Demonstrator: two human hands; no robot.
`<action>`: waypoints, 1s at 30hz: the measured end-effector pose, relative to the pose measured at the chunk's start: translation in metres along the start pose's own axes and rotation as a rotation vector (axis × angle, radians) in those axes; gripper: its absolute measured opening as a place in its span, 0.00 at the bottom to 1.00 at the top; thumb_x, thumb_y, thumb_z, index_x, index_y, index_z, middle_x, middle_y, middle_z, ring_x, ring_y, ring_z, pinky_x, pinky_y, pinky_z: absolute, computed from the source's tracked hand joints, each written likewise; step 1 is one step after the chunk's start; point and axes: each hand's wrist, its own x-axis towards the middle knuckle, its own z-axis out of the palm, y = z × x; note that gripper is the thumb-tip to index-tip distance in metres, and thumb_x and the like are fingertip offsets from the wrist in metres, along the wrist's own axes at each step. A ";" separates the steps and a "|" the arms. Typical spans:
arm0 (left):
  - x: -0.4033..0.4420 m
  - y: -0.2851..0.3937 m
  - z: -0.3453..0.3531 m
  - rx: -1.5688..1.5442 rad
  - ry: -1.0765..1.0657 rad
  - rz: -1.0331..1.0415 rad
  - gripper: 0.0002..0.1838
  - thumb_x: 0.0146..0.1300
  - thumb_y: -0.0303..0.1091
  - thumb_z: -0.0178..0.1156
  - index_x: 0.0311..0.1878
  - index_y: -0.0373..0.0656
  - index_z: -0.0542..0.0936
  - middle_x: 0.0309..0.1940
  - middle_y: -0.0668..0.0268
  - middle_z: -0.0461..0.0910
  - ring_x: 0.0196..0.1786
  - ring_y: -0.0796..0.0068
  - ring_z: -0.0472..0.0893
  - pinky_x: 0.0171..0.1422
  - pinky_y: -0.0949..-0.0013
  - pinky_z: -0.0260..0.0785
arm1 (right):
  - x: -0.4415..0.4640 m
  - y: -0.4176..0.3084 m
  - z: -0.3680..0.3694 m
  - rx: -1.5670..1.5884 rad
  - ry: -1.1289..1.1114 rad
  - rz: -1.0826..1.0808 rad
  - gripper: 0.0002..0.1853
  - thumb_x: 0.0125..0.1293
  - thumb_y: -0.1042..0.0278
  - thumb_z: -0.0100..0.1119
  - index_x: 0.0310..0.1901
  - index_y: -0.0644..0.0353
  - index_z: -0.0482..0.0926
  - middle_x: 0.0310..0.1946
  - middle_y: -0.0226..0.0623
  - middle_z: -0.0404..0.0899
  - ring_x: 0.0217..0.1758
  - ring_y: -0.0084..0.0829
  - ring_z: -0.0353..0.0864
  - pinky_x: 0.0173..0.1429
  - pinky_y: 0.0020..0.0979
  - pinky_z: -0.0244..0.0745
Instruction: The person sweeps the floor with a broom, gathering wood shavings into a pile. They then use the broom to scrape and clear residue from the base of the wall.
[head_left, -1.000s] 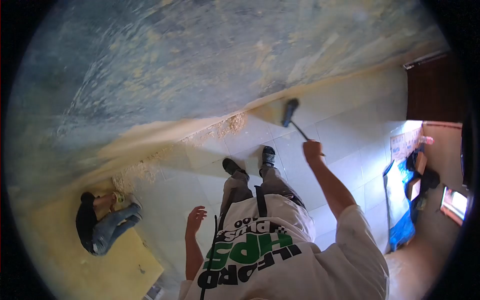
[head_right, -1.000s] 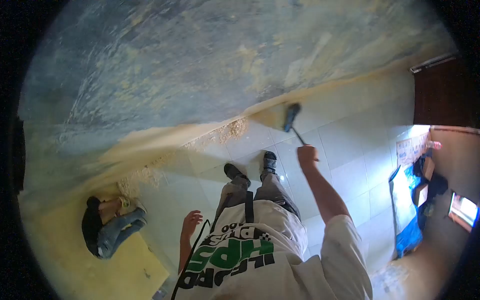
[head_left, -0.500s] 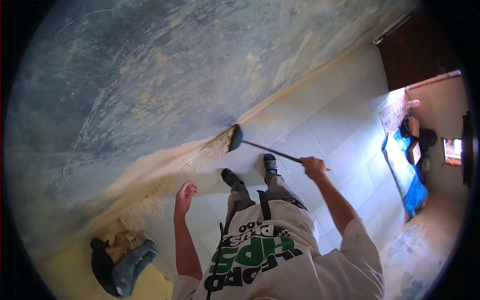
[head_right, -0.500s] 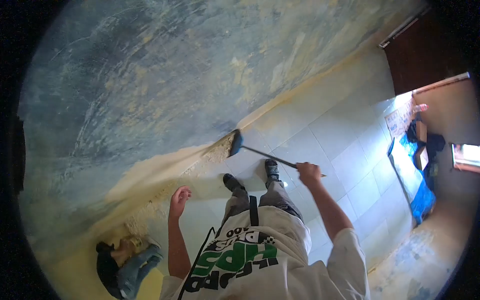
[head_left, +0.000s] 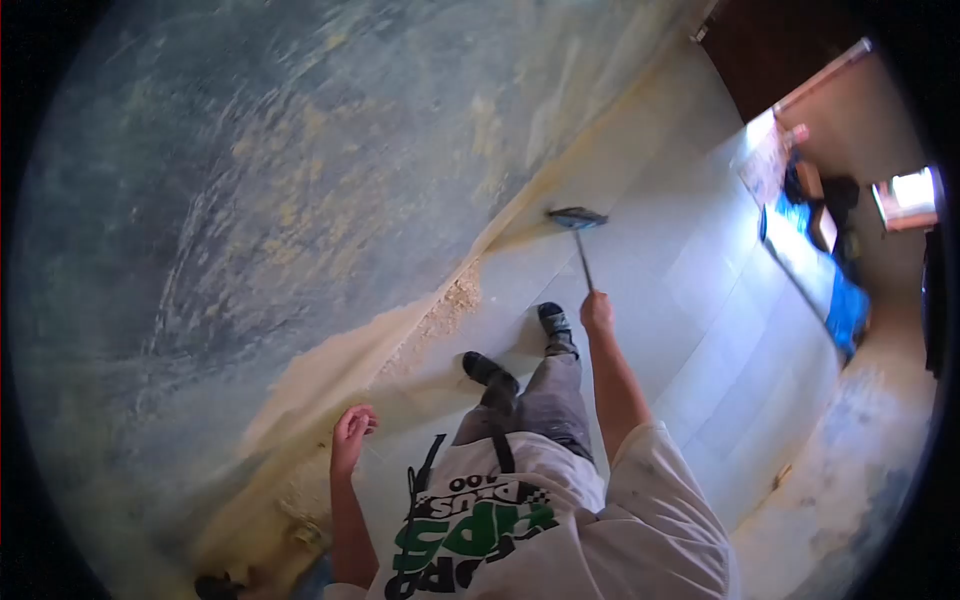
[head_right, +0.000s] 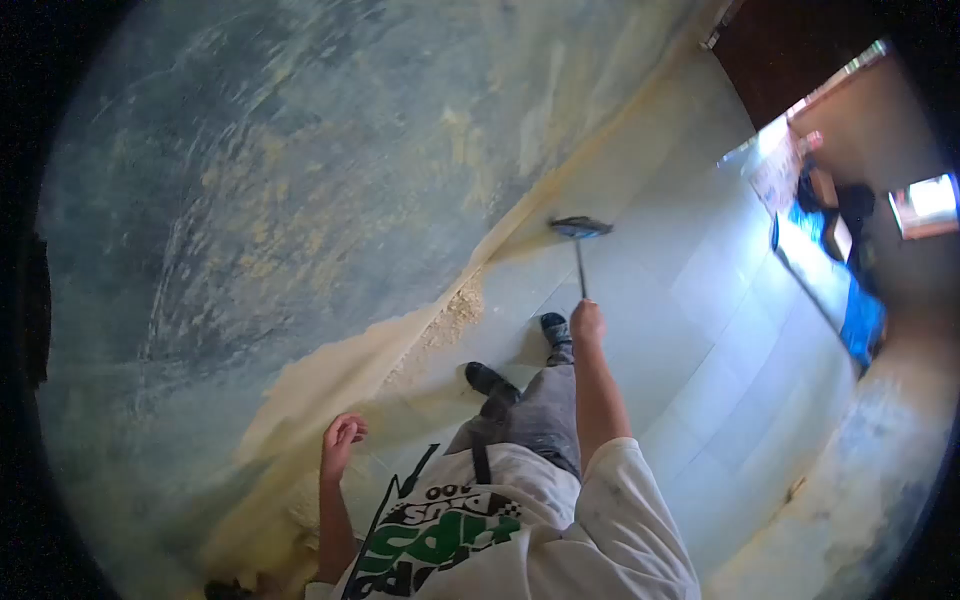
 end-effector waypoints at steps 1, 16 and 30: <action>0.009 0.006 -0.002 0.034 -0.028 0.002 0.10 0.65 0.30 0.50 0.49 0.40 0.73 0.38 0.66 0.77 0.38 0.78 0.77 0.43 0.75 0.69 | -0.017 -0.010 0.008 -0.031 -0.045 -0.006 0.12 0.60 0.69 0.46 0.32 0.63 0.81 0.35 0.47 0.81 0.40 0.46 0.81 0.42 0.41 0.78; 0.101 0.091 0.102 0.070 -0.365 0.348 0.10 0.66 0.30 0.50 0.48 0.39 0.74 0.36 0.67 0.78 0.38 0.80 0.76 0.44 0.76 0.69 | -0.151 0.068 -0.126 -0.161 -0.354 -0.047 0.12 0.61 0.55 0.53 0.43 0.46 0.80 0.36 0.40 0.81 0.40 0.42 0.81 0.39 0.43 0.75; 0.122 0.135 0.217 0.176 -0.152 0.160 0.09 0.65 0.30 0.51 0.46 0.38 0.74 0.35 0.66 0.78 0.37 0.80 0.77 0.42 0.78 0.69 | 0.085 0.157 -0.115 0.149 -0.081 0.095 0.09 0.57 0.67 0.54 0.34 0.63 0.79 0.29 0.54 0.78 0.35 0.51 0.79 0.39 0.48 0.74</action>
